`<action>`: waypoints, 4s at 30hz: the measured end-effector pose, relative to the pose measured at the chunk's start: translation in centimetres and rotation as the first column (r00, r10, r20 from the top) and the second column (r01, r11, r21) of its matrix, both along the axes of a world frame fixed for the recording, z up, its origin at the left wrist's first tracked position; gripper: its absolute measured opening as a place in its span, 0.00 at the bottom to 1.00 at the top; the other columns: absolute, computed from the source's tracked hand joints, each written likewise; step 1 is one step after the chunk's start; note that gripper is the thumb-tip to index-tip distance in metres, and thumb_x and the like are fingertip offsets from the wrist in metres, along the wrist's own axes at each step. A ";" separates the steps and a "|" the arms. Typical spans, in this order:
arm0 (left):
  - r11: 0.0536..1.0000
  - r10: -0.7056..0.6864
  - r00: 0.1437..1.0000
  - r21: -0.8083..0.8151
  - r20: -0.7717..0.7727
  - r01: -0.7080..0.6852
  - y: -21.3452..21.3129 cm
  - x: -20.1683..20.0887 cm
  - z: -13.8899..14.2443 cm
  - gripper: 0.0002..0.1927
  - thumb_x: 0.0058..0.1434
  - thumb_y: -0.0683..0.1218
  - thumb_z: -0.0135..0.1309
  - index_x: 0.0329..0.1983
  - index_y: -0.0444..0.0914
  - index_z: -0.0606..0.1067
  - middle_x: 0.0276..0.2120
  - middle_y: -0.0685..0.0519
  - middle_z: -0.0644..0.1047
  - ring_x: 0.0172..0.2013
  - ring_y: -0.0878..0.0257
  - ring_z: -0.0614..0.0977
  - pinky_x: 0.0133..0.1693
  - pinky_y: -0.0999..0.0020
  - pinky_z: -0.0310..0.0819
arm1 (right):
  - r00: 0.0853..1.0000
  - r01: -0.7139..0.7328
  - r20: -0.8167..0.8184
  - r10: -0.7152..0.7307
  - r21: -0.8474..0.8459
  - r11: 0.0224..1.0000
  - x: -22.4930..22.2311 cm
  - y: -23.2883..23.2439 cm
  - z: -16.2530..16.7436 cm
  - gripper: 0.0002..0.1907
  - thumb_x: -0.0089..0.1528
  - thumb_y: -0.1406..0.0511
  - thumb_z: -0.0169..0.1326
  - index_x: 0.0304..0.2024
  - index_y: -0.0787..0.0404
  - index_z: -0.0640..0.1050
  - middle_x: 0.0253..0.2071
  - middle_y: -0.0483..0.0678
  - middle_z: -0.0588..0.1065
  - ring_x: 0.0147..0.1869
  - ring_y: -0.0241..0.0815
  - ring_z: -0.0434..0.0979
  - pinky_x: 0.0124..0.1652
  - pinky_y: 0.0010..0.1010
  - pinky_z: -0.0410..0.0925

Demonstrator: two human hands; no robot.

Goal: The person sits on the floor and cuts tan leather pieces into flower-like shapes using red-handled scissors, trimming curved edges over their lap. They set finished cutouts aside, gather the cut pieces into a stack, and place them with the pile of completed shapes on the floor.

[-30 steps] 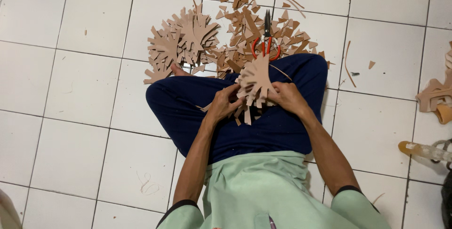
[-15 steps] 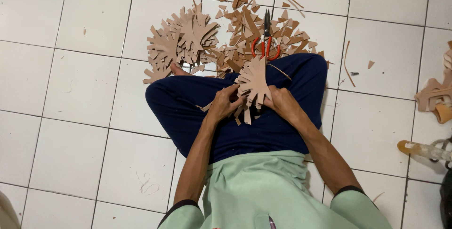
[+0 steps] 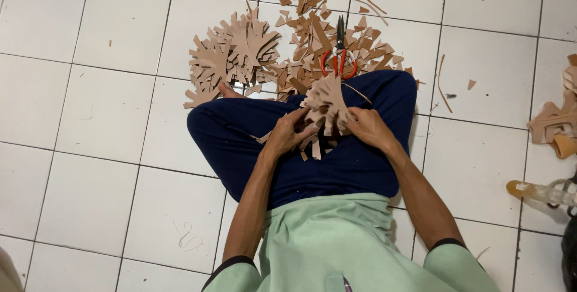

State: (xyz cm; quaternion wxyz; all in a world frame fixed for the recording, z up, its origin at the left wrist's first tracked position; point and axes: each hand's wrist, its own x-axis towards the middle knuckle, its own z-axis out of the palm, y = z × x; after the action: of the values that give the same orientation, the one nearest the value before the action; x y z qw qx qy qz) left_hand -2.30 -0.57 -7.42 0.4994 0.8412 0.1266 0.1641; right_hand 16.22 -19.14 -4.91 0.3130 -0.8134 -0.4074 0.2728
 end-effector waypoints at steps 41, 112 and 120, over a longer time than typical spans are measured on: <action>0.999 -0.034 0.993 -0.028 -0.115 0.031 0.4 0.4 -0.7 0.23 0.60 0.44 0.60 0.57 0.30 0.72 0.34 0.39 0.83 0.32 0.49 0.86 0.36 0.59 0.80 | 0.961 0.020 0.274 -0.042 0.082 0.996 -4.4 0.9 -2.4 0.14 0.57 0.73 0.57 0.43 0.74 0.73 0.28 0.64 0.77 0.29 0.62 0.79 0.29 0.47 0.72; 0.930 0.145 0.980 -0.358 0.140 -0.086 -4.1 1.6 0.9 0.26 0.72 0.45 0.50 0.71 0.30 0.65 0.73 0.41 0.64 0.69 0.49 0.70 0.67 0.59 0.66 | 0.991 0.070 0.096 -0.098 0.258 0.964 -7.2 1.9 0.1 0.43 0.51 0.64 0.68 0.66 0.65 0.64 0.56 0.58 0.68 0.52 0.60 0.78 0.47 0.43 0.74; 0.857 0.105 0.978 -0.516 0.183 0.005 -3.3 1.5 0.3 0.27 0.74 0.45 0.46 0.73 0.31 0.63 0.72 0.43 0.67 0.70 0.54 0.70 0.69 0.60 0.66 | 0.988 -0.122 -0.079 0.134 0.139 0.983 -3.8 1.9 2.8 0.54 0.51 0.49 0.69 0.72 0.63 0.61 0.56 0.56 0.67 0.57 0.52 0.75 0.54 0.40 0.72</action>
State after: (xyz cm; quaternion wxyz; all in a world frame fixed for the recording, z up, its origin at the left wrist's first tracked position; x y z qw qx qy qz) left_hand -0.79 -3.86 -7.15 0.7112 0.6527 0.1357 0.2231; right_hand 12.43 -17.21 -2.11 0.3664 -0.7497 -0.4622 0.3001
